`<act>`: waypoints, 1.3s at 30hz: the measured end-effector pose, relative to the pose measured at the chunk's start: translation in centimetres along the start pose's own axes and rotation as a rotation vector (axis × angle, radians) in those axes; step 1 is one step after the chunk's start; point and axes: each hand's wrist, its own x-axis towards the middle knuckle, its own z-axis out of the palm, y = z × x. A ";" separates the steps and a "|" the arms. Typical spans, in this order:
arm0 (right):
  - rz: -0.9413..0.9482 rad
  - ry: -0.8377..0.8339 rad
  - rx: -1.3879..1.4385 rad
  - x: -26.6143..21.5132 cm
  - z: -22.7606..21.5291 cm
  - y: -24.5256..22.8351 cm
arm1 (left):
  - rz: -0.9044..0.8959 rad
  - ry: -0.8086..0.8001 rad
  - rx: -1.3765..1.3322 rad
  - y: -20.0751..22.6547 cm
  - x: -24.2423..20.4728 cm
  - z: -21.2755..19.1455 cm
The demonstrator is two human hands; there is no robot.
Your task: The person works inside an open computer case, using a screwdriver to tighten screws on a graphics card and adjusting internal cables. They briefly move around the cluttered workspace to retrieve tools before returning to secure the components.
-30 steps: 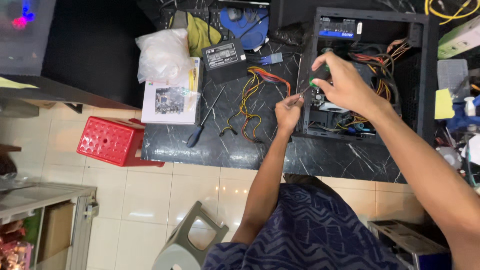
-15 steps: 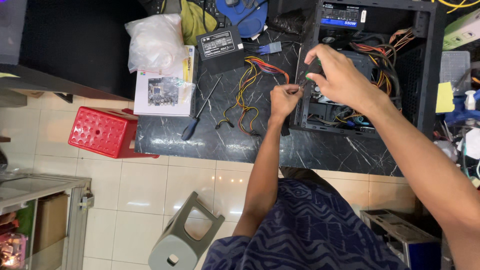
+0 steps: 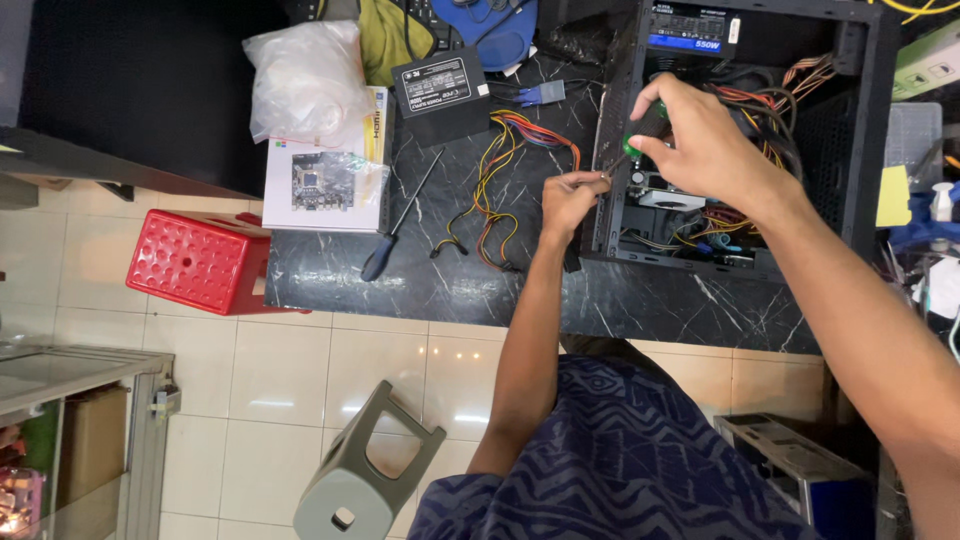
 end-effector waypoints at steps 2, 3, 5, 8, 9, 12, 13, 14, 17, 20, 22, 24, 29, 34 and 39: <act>-0.047 0.006 -0.038 0.4 0.1 0.4 | -0.042 -0.006 0.047 0.9 -0.5 -0.2; -0.044 0.007 -0.036 0.4 -0.3 -0.2 | -0.044 -0.008 0.049 1.0 -0.4 -0.3; 0.014 -0.062 -0.059 0.3 -1.1 -1.3 | -0.047 -0.013 0.041 0.9 -0.4 -0.4; -0.015 0.000 -0.087 0.4 -1.0 -1.2 | -0.059 -0.014 0.083 1.7 -0.9 -0.4; -0.013 0.001 -0.087 0.8 -0.1 -0.1 | -0.059 -0.016 0.084 1.1 -0.6 -0.4; -0.124 0.243 -0.458 1.3 1.0 1.2 | -0.031 -0.016 -0.039 -0.8 0.3 -0.2; -0.062 0.181 -0.377 1.3 0.5 0.3 | -0.056 -0.003 -0.086 -1.4 0.7 -0.1; 0.000 0.118 -0.295 1.2 0.0 -0.6 | -0.080 0.010 -0.134 -2.0 1.1 -0.1; -0.152 -0.079 0.071 1.4 -0.7 -0.2 | -0.098 0.025 -0.183 -1.0 0.2 0.1; -0.271 0.040 0.035 2.0 0.8 1.1 | -0.051 0.018 -0.281 -2.2 0.6 0.3; -0.275 0.163 -0.124 2.2 2.3 1.8 | -0.032 0.015 -0.301 -2.1 0.5 0.5; -0.269 0.286 -0.279 2.2 3.6 2.7 | -0.020 0.007 -0.316 -2.3 0.0 0.5; 0.001 0.080 -0.172 0.7 0.0 -1.8 | 0.046 0.070 -0.237 -2.0 -0.4 1.0; -0.396 0.235 -0.177 1.2 2.8 3.5 | 0.113 0.074 -0.146 -2.1 -0.5 0.9; -0.099 0.389 -0.779 -0.4 2.1 0.9 | 0.193 0.138 0.043 -2.0 -0.6 0.7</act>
